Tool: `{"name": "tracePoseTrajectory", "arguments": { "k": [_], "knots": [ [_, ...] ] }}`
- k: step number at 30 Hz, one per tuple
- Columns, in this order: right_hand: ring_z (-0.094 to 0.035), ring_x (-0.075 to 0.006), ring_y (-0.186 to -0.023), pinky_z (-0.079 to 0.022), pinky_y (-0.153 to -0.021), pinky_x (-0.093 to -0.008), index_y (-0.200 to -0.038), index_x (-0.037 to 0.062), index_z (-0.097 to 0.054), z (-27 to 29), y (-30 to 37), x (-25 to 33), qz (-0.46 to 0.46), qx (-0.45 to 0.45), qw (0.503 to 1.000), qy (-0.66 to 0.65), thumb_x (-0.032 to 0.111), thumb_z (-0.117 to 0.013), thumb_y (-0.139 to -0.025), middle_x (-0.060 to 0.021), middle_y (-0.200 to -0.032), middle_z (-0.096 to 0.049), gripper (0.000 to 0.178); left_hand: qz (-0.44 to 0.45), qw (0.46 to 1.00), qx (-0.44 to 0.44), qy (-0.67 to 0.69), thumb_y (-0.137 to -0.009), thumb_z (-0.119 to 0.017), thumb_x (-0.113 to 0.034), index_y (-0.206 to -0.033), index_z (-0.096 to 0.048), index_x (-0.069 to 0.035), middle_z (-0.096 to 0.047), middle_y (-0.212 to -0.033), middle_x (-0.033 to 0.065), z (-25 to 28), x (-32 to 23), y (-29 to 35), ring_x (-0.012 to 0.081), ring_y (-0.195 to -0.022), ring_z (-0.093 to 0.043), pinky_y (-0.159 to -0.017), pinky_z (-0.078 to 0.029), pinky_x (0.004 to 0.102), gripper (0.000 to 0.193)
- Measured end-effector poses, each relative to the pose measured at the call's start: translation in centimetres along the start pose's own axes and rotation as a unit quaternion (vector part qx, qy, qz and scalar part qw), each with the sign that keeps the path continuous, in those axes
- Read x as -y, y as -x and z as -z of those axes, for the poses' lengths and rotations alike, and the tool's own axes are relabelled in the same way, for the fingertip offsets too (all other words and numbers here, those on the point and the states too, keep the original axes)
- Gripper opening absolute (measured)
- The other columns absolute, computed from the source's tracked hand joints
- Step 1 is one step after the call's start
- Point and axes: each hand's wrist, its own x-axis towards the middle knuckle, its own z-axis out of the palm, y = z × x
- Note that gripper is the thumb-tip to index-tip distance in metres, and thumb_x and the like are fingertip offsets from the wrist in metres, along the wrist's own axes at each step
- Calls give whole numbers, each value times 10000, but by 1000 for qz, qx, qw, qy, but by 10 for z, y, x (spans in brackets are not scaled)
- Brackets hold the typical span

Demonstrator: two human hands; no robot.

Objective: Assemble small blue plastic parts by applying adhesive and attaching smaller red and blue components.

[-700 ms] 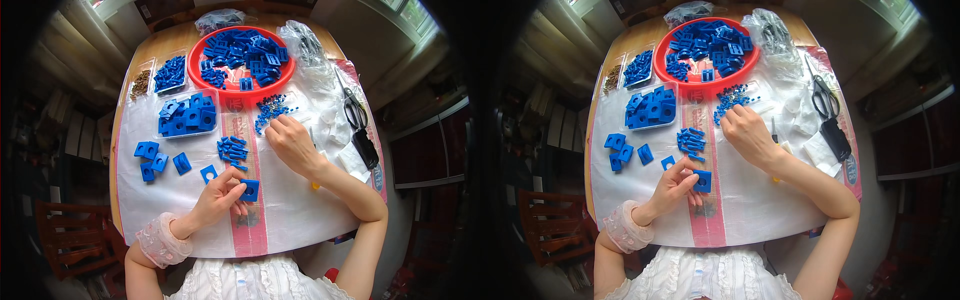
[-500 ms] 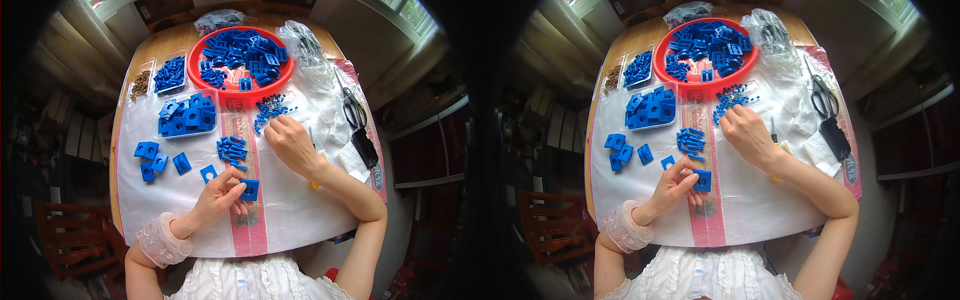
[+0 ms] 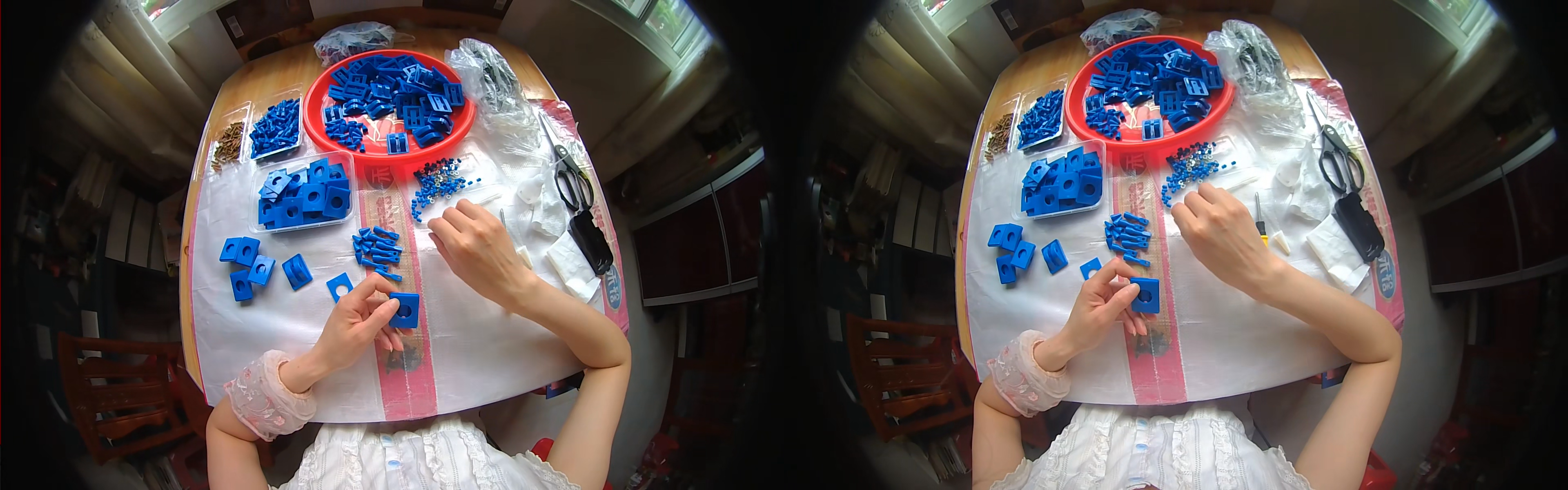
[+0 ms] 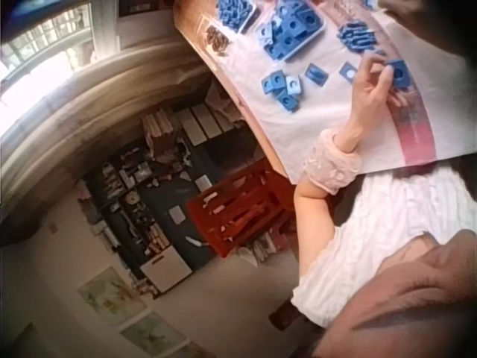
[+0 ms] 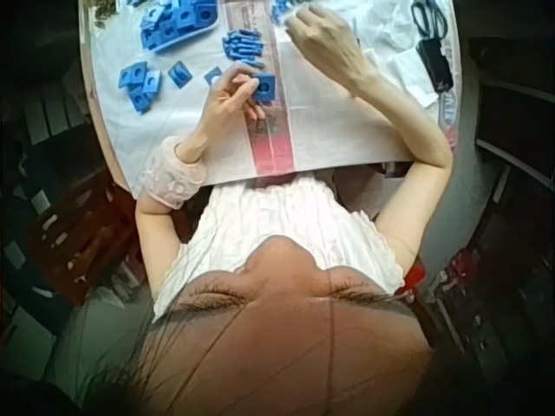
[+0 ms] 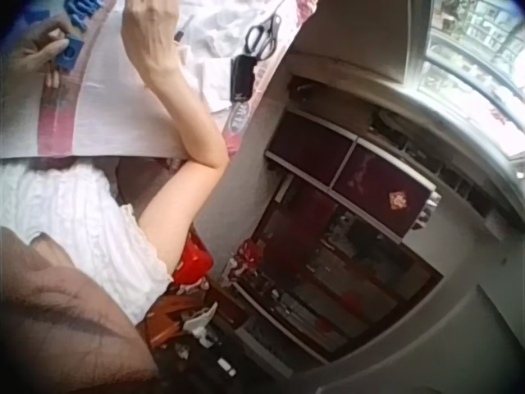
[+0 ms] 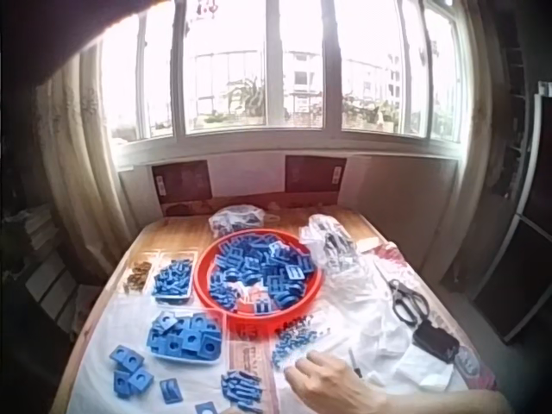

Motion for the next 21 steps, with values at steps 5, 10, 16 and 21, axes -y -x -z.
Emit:
{"name": "tracePoseTrajectory", "arguments": {
  "k": [5,10,16,21],
  "knots": [
    [-585,-230,-847,-487,-723,-347,-1074,23,-582,26,12,33,-106,56,933,-340,176,-712,-798,-100,-916,-595,342,-5,999,-15,32,-990,-469,-176,-1084,-458,-60,-678,-793,115,3,-1,0,147,-569,-662,-475,-509,212,150],
    [-571,-252,-952,-486,-801,-362,-1221,16,-486,27,21,54,-86,104,894,-427,246,-773,-737,-149,-1086,-555,608,-32,998,-33,49,-985,-478,-177,-1068,-464,-46,-667,-738,117,5,1,-1,152,-553,-662,-457,-513,216,155],
    [-608,-241,-831,-509,-733,-338,-1190,11,-496,2,33,65,-131,78,900,-409,155,-757,-699,-137,-1023,-586,575,-35,997,-35,57,-978,-496,-166,-1057,-462,-43,-653,-715,91,3,3,-2,151,-553,-664,-454,-513,204,149],
    [-617,-210,-801,-503,-704,-316,-1175,14,-504,-1,33,64,-139,52,898,-415,126,-757,-684,-109,-980,-605,564,-37,998,-39,41,-979,-496,-175,-1062,-459,-48,-654,-712,80,3,3,-3,151,-550,-663,-449,-514,209,156]
  ]
}}
